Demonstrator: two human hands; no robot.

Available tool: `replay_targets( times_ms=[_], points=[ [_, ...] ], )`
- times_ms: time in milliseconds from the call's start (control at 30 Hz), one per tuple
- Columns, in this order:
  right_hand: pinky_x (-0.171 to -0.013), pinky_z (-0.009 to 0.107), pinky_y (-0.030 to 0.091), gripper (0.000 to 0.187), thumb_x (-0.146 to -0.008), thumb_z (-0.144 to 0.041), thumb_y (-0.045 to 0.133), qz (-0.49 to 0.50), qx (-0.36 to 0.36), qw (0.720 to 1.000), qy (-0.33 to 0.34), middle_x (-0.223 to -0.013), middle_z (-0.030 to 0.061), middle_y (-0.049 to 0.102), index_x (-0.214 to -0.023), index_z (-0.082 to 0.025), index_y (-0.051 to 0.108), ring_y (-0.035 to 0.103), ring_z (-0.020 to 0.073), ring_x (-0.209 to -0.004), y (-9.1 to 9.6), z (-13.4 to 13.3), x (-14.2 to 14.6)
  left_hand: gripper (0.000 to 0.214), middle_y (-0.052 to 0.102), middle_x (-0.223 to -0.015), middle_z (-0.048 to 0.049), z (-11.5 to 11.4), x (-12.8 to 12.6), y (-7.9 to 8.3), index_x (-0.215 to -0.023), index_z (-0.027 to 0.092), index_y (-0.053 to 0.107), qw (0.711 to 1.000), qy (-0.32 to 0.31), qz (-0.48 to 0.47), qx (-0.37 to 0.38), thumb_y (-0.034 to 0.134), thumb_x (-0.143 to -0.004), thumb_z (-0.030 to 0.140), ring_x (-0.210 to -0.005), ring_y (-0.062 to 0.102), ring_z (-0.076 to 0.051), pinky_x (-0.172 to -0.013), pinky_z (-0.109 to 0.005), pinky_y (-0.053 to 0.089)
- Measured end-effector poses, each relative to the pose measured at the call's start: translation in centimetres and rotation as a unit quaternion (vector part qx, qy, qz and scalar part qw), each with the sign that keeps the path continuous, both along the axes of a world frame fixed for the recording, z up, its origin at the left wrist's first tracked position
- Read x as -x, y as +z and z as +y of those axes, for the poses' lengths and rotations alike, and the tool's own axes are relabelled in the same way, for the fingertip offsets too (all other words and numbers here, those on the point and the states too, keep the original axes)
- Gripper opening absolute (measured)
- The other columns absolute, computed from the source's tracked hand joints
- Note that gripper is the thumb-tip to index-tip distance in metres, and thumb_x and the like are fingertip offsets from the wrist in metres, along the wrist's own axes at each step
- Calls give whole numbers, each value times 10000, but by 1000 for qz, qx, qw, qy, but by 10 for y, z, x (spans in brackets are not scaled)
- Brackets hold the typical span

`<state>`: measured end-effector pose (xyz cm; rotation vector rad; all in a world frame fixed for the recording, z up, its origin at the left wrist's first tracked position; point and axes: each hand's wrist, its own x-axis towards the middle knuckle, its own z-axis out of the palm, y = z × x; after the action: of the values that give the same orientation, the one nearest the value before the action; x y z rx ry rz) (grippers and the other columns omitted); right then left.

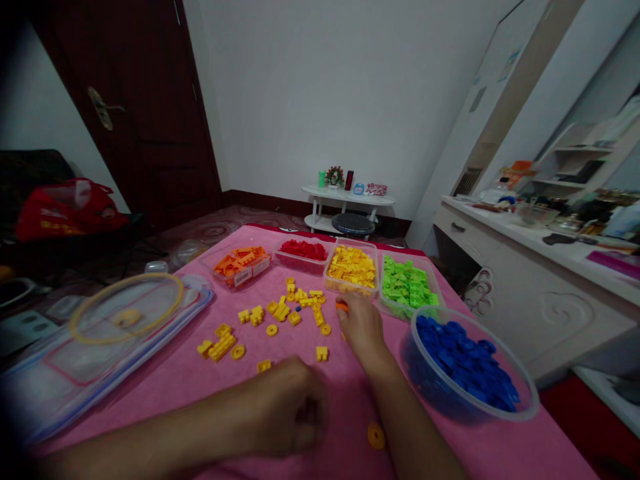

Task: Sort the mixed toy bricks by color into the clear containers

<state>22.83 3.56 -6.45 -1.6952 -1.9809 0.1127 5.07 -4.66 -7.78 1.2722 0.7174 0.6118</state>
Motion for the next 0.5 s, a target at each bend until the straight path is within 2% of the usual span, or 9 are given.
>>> replay_targets(
  times_ms=[33, 67, 133, 200, 300, 367, 433, 500],
  points=[
    [-731, 289, 434, 237, -751, -193, 534, 45, -13, 999, 3, -917, 77, 696, -920, -159, 695, 610, 190, -818, 5, -1, 0, 53, 554, -529, -4, 9, 1, 9, -533, 196, 628, 1000, 5, 15, -15, 665, -515, 161, -515, 517, -129, -517, -247, 434],
    [-701, 289, 442, 238, -746, -220, 544, 97, -23, 995, 6, -892, 72, 697, -919, -155, 695, 607, 183, -767, 11, -2, 1, 30, 565, -546, -8, 18, 1, 17, -581, 169, 626, 1000, 23, 11, 2, 648, -562, 160, -501, 512, -112, -513, -232, 437],
    [-644, 283, 449, 256, -737, -277, 570, 199, -33, 979, 15, -859, 69, 696, -922, -147, 689, 594, 171, -697, 26, -9, 7, 51, 586, -591, -25, 35, 2, 27, -684, 136, 612, 988, 102, -49, 108, 593, -666, 179, -491, 534, -100, -517, -219, 466],
    [-614, 274, 448, 272, -720, -297, 595, 265, -26, 963, 39, -860, 73, 693, -924, -142, 686, 581, 161, -675, 39, -17, 19, 131, 615, -664, -67, 46, 3, 29, -780, 106, 603, 946, 147, -142, 250, 524, -759, 208, -544, 585, -111, -556, -219, 503],
    [-581, 259, 434, 273, -690, -242, 615, 261, 15, 961, 92, -846, 56, 691, -940, -162, 690, 549, 141, -634, 47, -30, 39, 289, 612, -668, -107, 50, 5, 21, -833, 79, 591, 879, 123, -244, 391, 448, -858, 328, -598, 621, -144, -555, -216, 517],
    [-571, 257, 430, 295, -686, -225, 623, 231, 32, 965, 117, -852, 44, 691, -970, -185, 691, 539, 133, -616, 47, -35, 48, 328, 597, -635, -89, 50, 7, 15, -850, 84, 582, 857, 112, -285, 415, 435, -878, 377, -557, 607, -141, -494, -201, 500],
    [-578, 263, 437, 272, -706, -258, 624, 226, 24, 966, 123, -856, 44, 690, -961, -196, 694, 540, 132, -608, 47, -36, 51, 234, 592, -641, -68, 54, 11, 15, -864, 86, 575, 850, 130, -308, 407, 445, -878, 281, -517, 580, -110, -459, -171, 478],
    [-587, 270, 442, 217, -731, -306, 610, 242, -1, 963, 115, -823, 50, 689, -887, -188, 703, 546, 137, -608, 49, -36, 50, 141, 588, -655, -58, 64, 19, 22, -853, 87, 568, 858, 162, -303, 382, 440, -849, 144, -499, 554, -80, -462, -149, 470]
  ],
)
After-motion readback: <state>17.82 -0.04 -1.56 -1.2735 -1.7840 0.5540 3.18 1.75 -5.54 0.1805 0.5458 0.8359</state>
